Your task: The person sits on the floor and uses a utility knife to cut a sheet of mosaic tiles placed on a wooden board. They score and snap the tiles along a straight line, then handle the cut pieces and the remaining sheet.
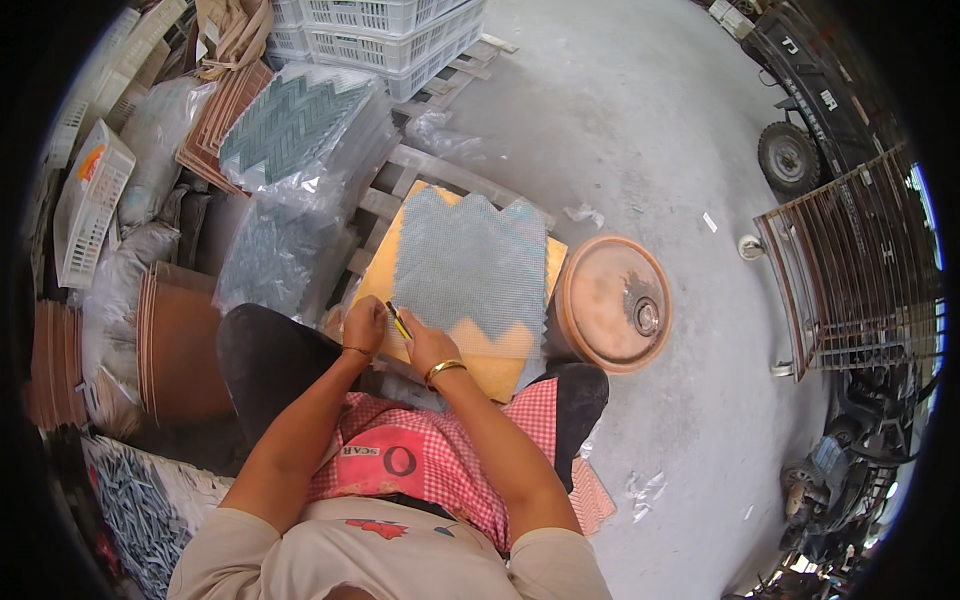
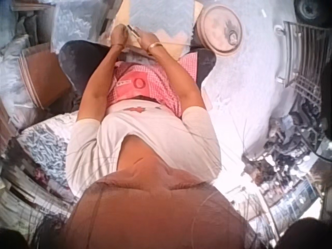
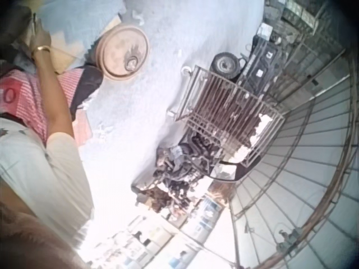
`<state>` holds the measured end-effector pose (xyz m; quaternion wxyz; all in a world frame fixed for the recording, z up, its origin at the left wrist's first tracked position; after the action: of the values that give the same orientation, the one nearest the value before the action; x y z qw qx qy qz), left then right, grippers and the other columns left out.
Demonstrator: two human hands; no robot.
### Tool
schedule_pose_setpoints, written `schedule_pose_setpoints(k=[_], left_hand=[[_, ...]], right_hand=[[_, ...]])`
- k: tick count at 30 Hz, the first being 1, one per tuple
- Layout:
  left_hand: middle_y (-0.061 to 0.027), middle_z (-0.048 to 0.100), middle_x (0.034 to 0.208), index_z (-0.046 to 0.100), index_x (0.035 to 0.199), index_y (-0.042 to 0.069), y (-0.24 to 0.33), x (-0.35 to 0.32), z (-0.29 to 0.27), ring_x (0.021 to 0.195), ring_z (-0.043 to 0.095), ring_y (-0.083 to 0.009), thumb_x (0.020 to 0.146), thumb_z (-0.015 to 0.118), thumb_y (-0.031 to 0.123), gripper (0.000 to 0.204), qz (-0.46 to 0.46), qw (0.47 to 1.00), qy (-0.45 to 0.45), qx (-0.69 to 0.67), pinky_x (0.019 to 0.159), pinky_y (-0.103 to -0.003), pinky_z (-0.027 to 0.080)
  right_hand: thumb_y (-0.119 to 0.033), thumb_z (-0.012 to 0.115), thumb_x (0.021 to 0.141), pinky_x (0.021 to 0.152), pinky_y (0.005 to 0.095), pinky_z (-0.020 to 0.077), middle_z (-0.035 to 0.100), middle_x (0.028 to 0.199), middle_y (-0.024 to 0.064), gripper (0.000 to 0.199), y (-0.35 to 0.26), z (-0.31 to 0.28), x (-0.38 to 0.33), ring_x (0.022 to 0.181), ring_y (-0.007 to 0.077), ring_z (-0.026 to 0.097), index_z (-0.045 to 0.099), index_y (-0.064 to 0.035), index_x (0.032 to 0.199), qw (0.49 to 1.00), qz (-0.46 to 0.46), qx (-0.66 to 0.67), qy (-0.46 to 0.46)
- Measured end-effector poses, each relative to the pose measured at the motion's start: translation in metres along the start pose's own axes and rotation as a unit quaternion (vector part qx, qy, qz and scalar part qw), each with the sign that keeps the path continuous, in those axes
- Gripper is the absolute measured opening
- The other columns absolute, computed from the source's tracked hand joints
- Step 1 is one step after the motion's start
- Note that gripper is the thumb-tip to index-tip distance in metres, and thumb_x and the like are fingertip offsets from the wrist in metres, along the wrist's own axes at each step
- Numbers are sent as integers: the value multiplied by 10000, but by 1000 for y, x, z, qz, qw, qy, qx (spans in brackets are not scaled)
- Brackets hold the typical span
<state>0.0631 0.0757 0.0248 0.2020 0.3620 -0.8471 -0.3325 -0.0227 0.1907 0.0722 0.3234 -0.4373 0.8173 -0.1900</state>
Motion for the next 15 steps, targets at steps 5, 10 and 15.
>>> schedule_pose_setpoints(k=[5, 10, 15], left_hand=[[-168, 520, 720, 482, 725, 16, 2, -2, 0, 695, 515, -344, 700, 536, 52, 70, 2, 999, 28, -18, 610, -396, 406], [-165, 522, 691, 492, 705, 14, 1, -2, 0, 675, 521, -333, 685, 545, 37, 61, -15, 998, 33, -43, 592, -383, 405], [-166, 522, 690, 490, 707, 18, 2, -1, -3, 673, 520, -334, 683, 543, 32, 59, 2, 999, 40, -17, 593, -385, 405]], right_hand=[[-145, 477, 772, 628, 442, 437, 567, 756, 220, 512, -4, -6, 4, 700, 376, 542, 322, -210, 1256, 998, -6, -55, -28], [-134, 470, 769, 622, 443, 433, 565, 746, 214, 504, -7, -9, 0, 691, 371, 543, 336, -206, 1250, 997, -19, -67, -31], [-133, 488, 755, 646, 439, 432, 565, 789, 220, 523, -9, -10, -5, 711, 371, 541, 338, -198, 1252, 999, 2, -28, -37]])
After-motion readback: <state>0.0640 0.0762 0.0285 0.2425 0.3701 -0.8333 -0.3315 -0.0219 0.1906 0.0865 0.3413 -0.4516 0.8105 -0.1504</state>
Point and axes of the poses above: each hand's wrist, its own x-axis towards the middle knuckle, its own z-axis out of the palm, y = z × x, the point moved 3 cm from there along x, towards the middle knuckle
